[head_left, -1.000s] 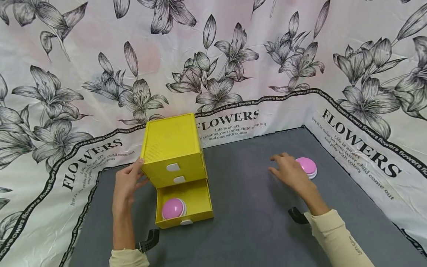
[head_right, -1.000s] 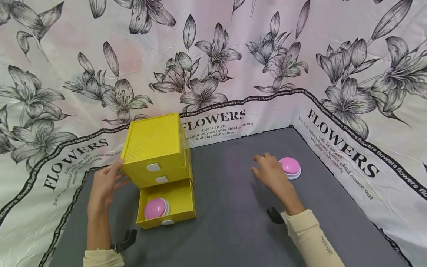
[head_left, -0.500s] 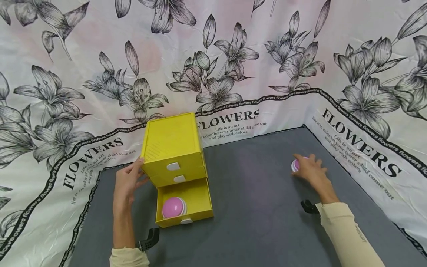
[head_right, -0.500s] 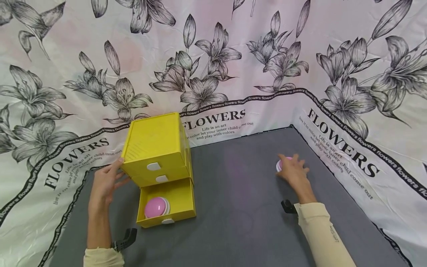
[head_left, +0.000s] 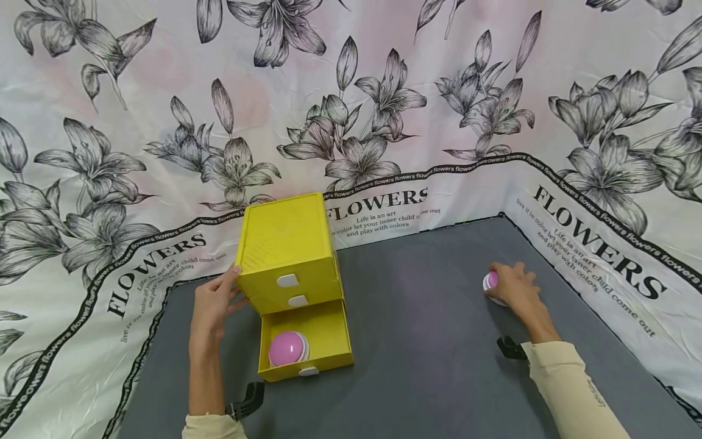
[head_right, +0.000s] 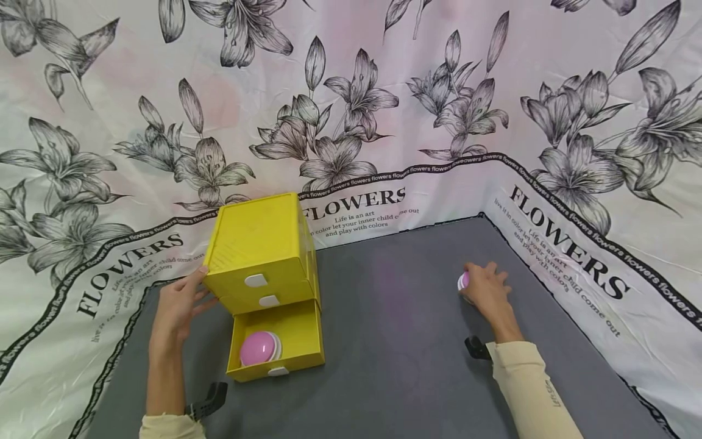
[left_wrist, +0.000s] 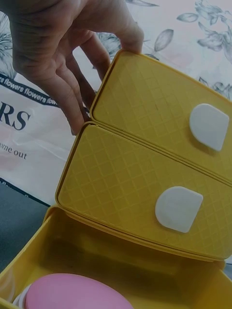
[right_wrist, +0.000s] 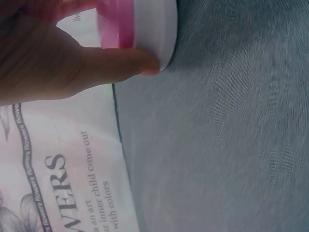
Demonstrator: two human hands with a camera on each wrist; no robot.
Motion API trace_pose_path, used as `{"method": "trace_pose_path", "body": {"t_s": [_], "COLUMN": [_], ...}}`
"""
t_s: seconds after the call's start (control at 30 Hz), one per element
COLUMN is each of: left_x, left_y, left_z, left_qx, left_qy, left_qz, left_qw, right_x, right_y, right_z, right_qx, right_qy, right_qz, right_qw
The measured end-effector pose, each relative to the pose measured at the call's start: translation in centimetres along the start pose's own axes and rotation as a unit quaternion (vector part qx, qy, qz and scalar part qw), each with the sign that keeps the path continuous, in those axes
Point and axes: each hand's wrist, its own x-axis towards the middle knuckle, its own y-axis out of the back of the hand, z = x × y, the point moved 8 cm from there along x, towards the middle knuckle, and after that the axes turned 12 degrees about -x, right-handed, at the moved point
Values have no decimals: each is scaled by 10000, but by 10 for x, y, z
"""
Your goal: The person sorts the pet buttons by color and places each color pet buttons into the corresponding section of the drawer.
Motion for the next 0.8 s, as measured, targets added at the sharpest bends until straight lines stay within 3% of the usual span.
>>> {"method": "trace_pose_path", "body": {"t_s": [0.13, 0.3, 0.6, 0.8], "left_x": [-1, 0, 0, 0], "left_y": [0, 0, 1, 1], "left_z": [0, 0, 1, 1], "left_qx": [-52, -70, -68, -69], "left_qy": [22, 43, 45, 30], "left_qz": [-3, -8, -17, -31], "left_qw": [10000, 10000, 10000, 10000], "right_x": [-8, -21, -46, -65], "right_y": [3, 14, 29, 22], "right_z": [-13, -48, -141, -206], "right_qx": [84, 115, 146, 357], "right_qy": [-9, 213, 1262, 1905], "right_qz": [-82, -94, 118, -149], "right_qw": [9999, 9997, 9918, 9809]}}
